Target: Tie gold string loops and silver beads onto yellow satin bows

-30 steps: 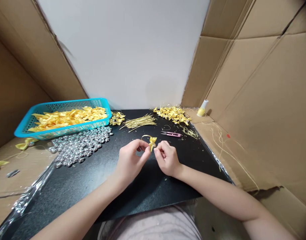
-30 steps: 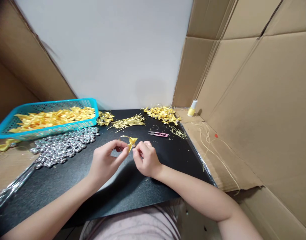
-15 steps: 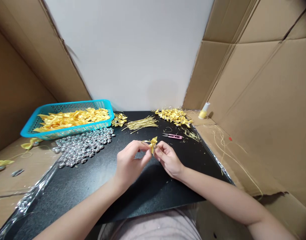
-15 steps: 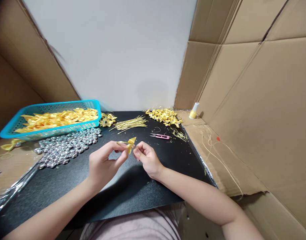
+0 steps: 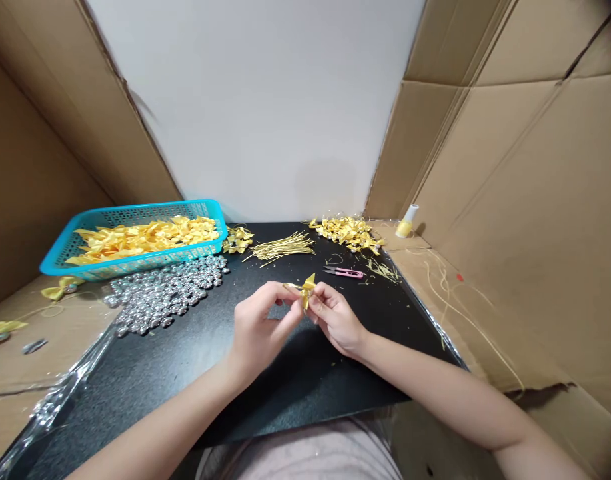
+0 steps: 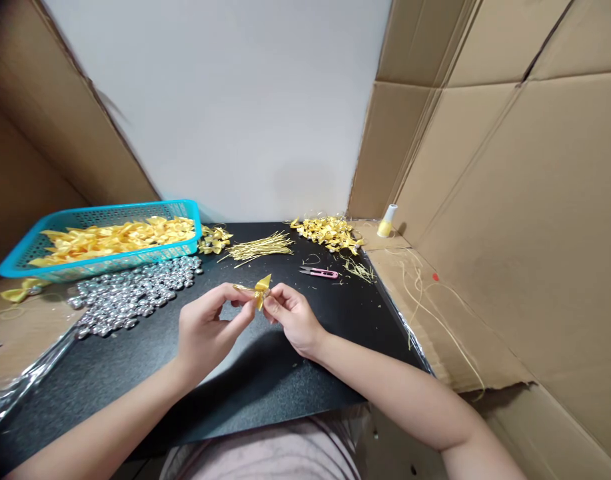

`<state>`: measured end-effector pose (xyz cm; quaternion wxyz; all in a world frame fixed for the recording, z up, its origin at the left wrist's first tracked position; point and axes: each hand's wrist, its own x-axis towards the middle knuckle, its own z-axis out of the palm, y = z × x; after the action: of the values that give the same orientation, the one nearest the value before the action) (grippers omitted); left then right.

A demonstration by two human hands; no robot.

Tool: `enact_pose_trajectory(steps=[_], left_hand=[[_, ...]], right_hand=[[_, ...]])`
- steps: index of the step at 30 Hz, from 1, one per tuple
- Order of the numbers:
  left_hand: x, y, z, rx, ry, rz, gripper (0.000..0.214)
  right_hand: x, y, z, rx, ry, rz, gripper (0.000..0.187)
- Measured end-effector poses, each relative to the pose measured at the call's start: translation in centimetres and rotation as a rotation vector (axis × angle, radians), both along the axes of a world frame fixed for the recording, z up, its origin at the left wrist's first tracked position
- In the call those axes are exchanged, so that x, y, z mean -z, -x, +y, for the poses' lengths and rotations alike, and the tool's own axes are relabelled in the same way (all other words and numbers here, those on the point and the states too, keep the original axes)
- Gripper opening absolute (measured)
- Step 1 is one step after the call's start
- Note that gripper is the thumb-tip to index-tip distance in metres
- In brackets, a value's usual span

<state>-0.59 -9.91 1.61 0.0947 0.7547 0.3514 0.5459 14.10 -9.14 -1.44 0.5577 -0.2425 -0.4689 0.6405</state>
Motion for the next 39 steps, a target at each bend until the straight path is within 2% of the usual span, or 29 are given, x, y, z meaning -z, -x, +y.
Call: enact_pose_trajectory(steps=[7,19,39], left_hand=[[-0.1,0.1,0.0,0.009,0.117,-0.031,0.002],[-1.1,-0.1,0.1,-0.061,0.058,0.071,0.007],[-1.1,0.0,0.4,-0.130,0.222,0.082,0.013]], right_hand=[[0.3,-0.1,0.2,0.041,-0.012,-0.066,0.039],[-0.1,-0.3,0.2,0.143,-0.087,-0.214,0.037],[-0.3,-0.2,0.0,0.161,-0.097,-0.274,0.039]])
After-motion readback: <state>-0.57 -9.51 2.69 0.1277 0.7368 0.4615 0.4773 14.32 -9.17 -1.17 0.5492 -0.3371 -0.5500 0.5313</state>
